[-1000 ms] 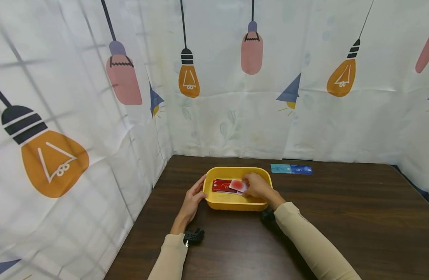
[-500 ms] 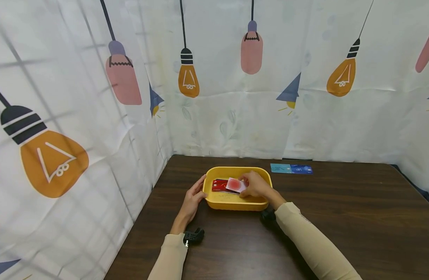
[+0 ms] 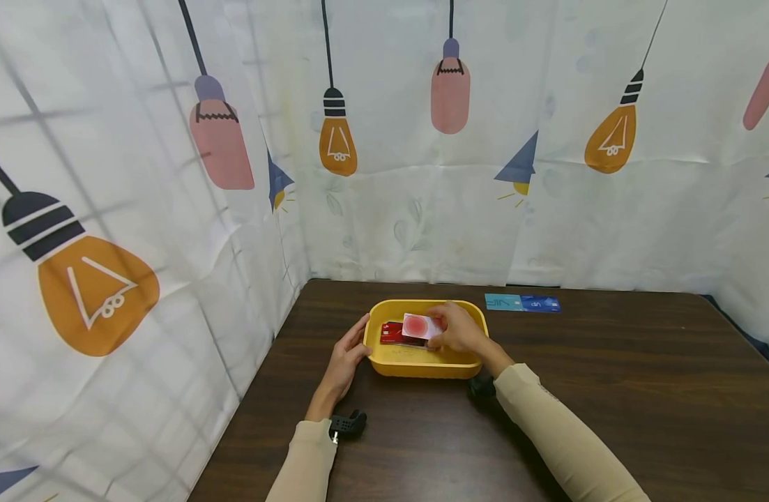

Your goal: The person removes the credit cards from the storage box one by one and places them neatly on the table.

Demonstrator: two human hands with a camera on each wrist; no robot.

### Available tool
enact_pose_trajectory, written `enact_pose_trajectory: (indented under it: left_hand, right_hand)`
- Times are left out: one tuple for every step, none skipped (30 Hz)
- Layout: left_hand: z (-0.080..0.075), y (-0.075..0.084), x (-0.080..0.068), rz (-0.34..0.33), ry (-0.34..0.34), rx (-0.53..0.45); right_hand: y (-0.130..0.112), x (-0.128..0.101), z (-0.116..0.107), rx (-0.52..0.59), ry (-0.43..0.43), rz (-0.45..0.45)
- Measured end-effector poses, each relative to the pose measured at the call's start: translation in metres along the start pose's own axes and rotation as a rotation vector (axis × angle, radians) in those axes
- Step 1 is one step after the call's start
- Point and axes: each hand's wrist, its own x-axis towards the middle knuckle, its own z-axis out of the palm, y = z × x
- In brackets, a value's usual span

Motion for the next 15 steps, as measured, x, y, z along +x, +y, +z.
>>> enact_pose_trajectory:
  left_hand:
    - [-0.0001, -0.0001, 0.0002, 0.004, -0.002, 0.0]
    - [-0.0002, -0.0004, 0.0005, 0.005, -0.001, 0.0]
    - [-0.0004, -0.0007, 0.0008, 0.005, -0.001, 0.001]
    - [-0.0006, -0.001, 0.001, 0.007, -0.002, 0.002]
    - [-0.0008, -0.001, 0.0012, 0.009, -0.004, 0.003]
    - [-0.0009, -0.0011, 0.0012, 0.01, -0.006, 0.005]
    - [-0.0009, -0.001, 0.0013, 0.011, -0.007, 0.008]
    - [-0.0008, -0.0007, 0.0013, 0.011, -0.007, 0.01]
    - [-0.0008, -0.0006, 0.0012, 0.011, -0.005, 0.012]
    - [-0.0007, -0.0006, 0.0011, 0.012, -0.004, 0.012]
    - [-0.0007, -0.0007, 0.0011, 0.016, -0.005, 0.017]
    - [-0.0005, -0.0006, 0.0009, 0.019, -0.005, 0.017]
    - [-0.0004, -0.0008, 0.0008, 0.021, -0.005, 0.017]
    - [-0.0003, -0.0011, 0.0006, 0.023, -0.004, 0.016]
    - [-0.0002, -0.0012, 0.0003, 0.021, -0.002, 0.015]
  right_hand:
    - [-0.0001, 0.0001, -0.0004, -0.004, 0.005, -0.003]
    - [-0.0002, 0.0002, -0.0009, -0.005, 0.01, -0.003]
    - [-0.0005, 0.0003, -0.0013, -0.002, 0.013, 0.001]
    - [-0.0006, 0.0003, -0.0016, 0.003, 0.018, 0.004]
    - [-0.0008, 0.0004, -0.0018, 0.008, 0.02, 0.009]
    - [-0.001, 0.0006, -0.0021, 0.016, 0.023, 0.014]
    - [-0.0009, 0.0007, -0.0024, 0.023, 0.025, 0.018]
    - [-0.0009, 0.0008, -0.0024, 0.029, 0.027, 0.024]
    - [-0.001, 0.0009, -0.0023, 0.03, 0.029, 0.026]
    - [-0.0009, 0.0009, -0.0023, 0.029, 0.03, 0.029]
    - [-0.0009, 0.0008, -0.0021, 0.033, 0.029, 0.034]
    - [-0.0009, 0.0006, -0.002, 0.034, 0.03, 0.034]
    - [-0.0007, 0.0004, -0.002, 0.033, 0.031, 0.031]
    - [-0.0006, 0.0002, -0.0017, 0.037, 0.032, 0.03]
    - [-0.0004, 0.0, -0.0017, 0.037, 0.035, 0.026]
